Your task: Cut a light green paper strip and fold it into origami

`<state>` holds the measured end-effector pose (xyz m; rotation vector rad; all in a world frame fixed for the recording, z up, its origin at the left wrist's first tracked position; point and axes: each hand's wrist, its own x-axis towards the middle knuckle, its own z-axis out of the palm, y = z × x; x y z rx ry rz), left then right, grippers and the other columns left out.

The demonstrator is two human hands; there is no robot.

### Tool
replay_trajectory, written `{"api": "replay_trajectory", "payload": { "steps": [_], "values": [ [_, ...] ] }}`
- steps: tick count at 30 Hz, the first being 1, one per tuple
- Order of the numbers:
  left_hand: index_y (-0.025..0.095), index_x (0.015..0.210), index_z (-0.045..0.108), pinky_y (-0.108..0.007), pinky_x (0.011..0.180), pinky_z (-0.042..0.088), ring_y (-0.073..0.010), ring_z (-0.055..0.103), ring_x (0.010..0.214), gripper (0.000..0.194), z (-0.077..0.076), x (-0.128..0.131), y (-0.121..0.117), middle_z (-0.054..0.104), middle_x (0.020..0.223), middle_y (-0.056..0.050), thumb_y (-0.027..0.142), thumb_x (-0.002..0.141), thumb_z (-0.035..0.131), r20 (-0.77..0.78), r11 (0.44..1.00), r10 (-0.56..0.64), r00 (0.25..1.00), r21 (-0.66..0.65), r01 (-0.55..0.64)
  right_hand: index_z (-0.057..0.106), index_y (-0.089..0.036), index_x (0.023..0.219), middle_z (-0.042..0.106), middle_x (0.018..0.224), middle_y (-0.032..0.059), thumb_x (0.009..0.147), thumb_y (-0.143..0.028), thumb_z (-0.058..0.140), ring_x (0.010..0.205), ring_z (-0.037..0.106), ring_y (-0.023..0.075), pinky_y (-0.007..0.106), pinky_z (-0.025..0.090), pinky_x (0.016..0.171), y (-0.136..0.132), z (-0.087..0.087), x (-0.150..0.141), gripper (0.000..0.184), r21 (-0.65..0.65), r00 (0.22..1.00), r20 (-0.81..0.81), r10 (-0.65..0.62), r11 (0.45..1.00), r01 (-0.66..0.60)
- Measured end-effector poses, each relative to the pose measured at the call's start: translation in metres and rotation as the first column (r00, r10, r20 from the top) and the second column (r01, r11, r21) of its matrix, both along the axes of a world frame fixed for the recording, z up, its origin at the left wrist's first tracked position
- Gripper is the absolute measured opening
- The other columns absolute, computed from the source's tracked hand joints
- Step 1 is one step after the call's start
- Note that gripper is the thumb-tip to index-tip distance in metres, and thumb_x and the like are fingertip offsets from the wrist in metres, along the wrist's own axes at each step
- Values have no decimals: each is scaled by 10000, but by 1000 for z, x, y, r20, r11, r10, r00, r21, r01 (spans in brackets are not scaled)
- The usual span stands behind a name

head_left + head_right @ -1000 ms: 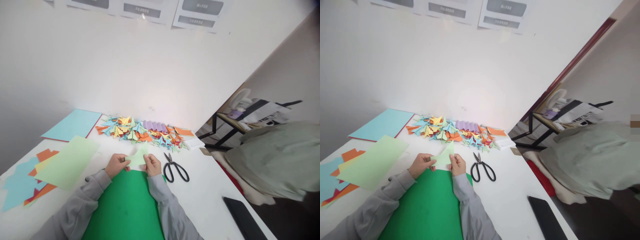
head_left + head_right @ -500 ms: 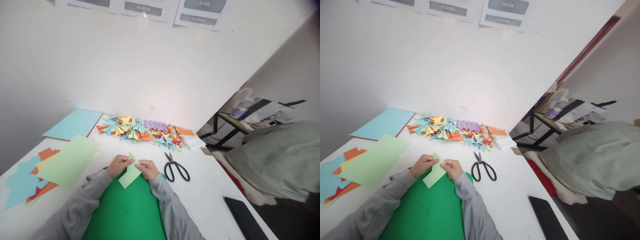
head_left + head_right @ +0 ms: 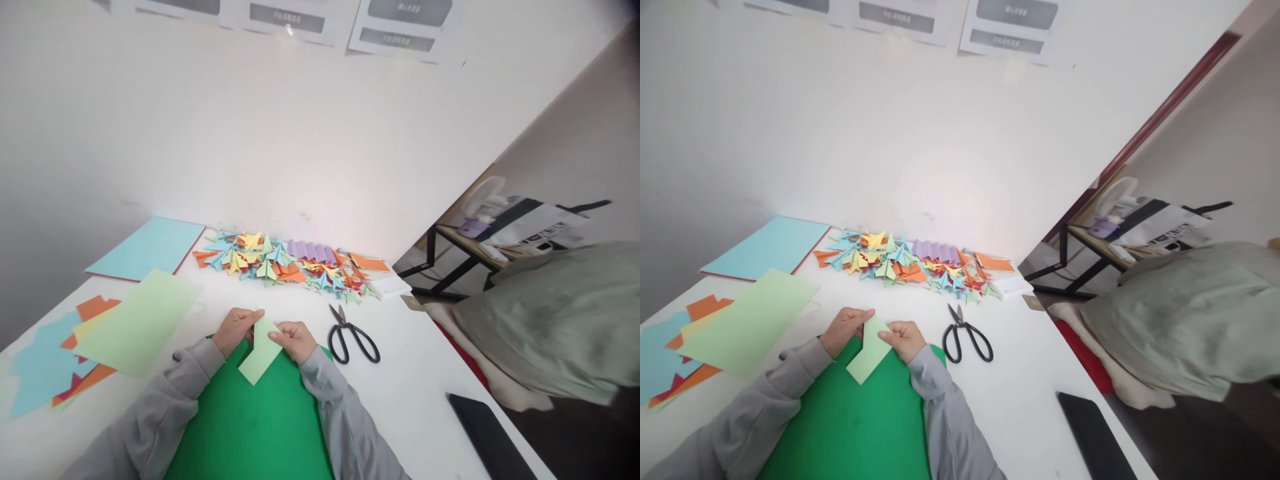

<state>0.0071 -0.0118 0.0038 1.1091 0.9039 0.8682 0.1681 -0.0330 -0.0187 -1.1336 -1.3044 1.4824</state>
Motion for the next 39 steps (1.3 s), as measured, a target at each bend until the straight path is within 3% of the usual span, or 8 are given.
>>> {"api": "replay_trajectory", "payload": {
  "steps": [4,14,18,21,24,26,31,39],
  "values": [
    [90,687,656,-227,423,433,-120,537,457,316,0,-1,2,603,529,-23,398,621,638,15,990,124,992,59,-125,546,-140,518,388,344,-87,579,-434,660,320,241,33,185,138,341,-1,4,1,321,14,998,31,47,999,-48],
    [78,634,630,-229,361,410,-118,508,362,337,5,-2,2,567,441,-16,415,642,617,41,983,182,983,15,-182,524,-148,504,365,329,-96,587,-433,654,309,226,29,186,121,332,-1,5,1,325,8,997,27,75,997,-75],
    [77,664,630,-248,377,421,-129,518,377,425,4,-2,3,582,462,-31,491,685,536,83,996,83,993,-40,-80,540,-152,503,363,298,-97,581,-433,660,281,228,30,188,116,312,-3,10,0,316,18,999,14,46,999,-46],
    [78,648,640,-248,439,442,-138,551,444,361,0,-2,1,605,497,-36,434,593,649,-26,997,-83,996,-5,82,552,-151,524,377,288,-97,567,-439,669,257,237,30,184,116,288,-1,8,0,314,5,1000,-9,-2,1000,2],
    [92,681,659,-265,515,464,-171,594,546,303,-4,-1,-2,650,586,-49,317,493,736,-86,956,-283,955,51,288,561,-146,544,364,256,-103,563,-456,665,223,244,30,174,118,258,2,7,3,327,16,996,-37,-78,997,78],
    [100,699,664,-282,526,470,-180,602,552,285,-6,-1,-4,665,620,-60,292,500,734,-68,935,-350,934,43,353,581,-137,580,409,252,-91,555,-456,668,204,271,34,165,146,240,3,9,5,332,14,994,-50,-101,995,102],
    [99,750,662,-285,509,470,-171,600,515,288,-4,-1,-3,666,611,-63,273,529,724,1,970,-245,970,5,245,541,-143,512,563,346,-18,508,-402,710,233,432,76,169,302,250,4,16,8,310,-6,991,-96,-95,995,95],
    [103,758,664,-287,500,480,-168,594,507,298,-7,3,-6,657,591,-50,271,520,727,-24,973,-229,973,26,230,502,-152,476,585,384,-3,621,-440,634,267,470,82,175,342,290,4,7,5,349,8,983,-148,-109,994,112]
  ]
}}
